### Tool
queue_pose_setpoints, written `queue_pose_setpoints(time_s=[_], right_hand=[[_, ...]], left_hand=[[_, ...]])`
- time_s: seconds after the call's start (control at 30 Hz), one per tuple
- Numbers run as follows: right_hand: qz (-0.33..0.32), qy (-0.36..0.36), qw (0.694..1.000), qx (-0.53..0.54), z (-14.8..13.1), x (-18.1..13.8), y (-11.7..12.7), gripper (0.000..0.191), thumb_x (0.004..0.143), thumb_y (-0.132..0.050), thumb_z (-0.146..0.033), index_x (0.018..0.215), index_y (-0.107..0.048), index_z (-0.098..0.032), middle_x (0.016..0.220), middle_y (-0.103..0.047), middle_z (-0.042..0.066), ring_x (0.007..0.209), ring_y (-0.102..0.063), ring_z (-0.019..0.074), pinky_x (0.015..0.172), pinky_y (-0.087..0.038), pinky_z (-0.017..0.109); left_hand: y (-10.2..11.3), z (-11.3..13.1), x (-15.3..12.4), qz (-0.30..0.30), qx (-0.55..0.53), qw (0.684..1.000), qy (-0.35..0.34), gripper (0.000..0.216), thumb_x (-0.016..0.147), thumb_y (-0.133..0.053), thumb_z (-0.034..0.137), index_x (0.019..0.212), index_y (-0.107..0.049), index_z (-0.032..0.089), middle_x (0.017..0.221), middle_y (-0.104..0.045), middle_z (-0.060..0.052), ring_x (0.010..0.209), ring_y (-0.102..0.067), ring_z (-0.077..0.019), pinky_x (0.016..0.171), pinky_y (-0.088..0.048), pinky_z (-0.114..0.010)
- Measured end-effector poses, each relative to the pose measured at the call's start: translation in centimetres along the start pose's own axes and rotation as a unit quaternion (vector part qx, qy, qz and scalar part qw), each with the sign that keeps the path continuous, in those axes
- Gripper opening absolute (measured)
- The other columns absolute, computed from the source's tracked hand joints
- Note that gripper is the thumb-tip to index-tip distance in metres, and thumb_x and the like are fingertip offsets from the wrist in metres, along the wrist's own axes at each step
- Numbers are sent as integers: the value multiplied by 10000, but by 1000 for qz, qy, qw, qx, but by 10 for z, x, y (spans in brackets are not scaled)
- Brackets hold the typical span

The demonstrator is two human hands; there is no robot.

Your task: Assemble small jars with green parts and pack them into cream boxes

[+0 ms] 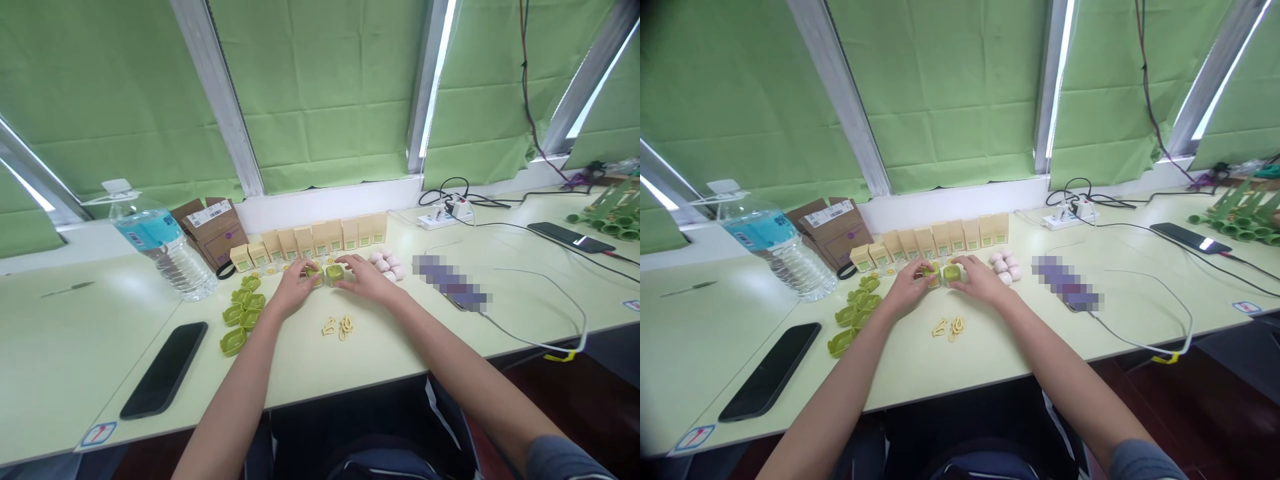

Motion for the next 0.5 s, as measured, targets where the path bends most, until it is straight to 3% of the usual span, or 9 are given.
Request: queue_pose_setpoints(time_s=[0.2, 0.37, 0.5], right_hand=[[-12, -11, 1000, -12, 3, 0, -3, 520, 849, -705, -292, 1325, -498, -259, 1296, -579, 119, 1017, -665, 224, 889, -539, 376], [-20, -1, 998, -58, 5, 0, -5, 487, 856, -679, -267, 1310, -506, -238, 1226, -611, 124, 1067, -636, 260, 910, -498, 380], [-18, -20, 996, -85, 10, -1, -4, 459, 867, -663, -281, 1302, -523, -229, 1177, -608, 128, 982, -641, 254, 851, -491, 359]], left_hand=[[-8, -1, -1, -35, -23, 999, -15, 125, 855, -639, 314, 943, -652, 227, 1043, -658, -69, 1011, -625, -224, 912, -532, -421], [-20, 3, -4, -53, -48, 997, -20, 126, 871, -630, 291, 982, -646, 234, 1085, -643, -69, 1062, -613, -221, 943, -521, -412], [-25, 13, -5, -57, -53, 996, -30, 144, 880, -629, 287, 1015, -649, 240, 1069, -643, -69, 1039, -624, -217, 945, -522, -407]])
Point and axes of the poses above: each hand's wrist, its own x-axis towards the middle knuckle, its own y-axis out of the back of the hand, z = x × y, the point moved 5 cm from there along x, towards the middle knuckle
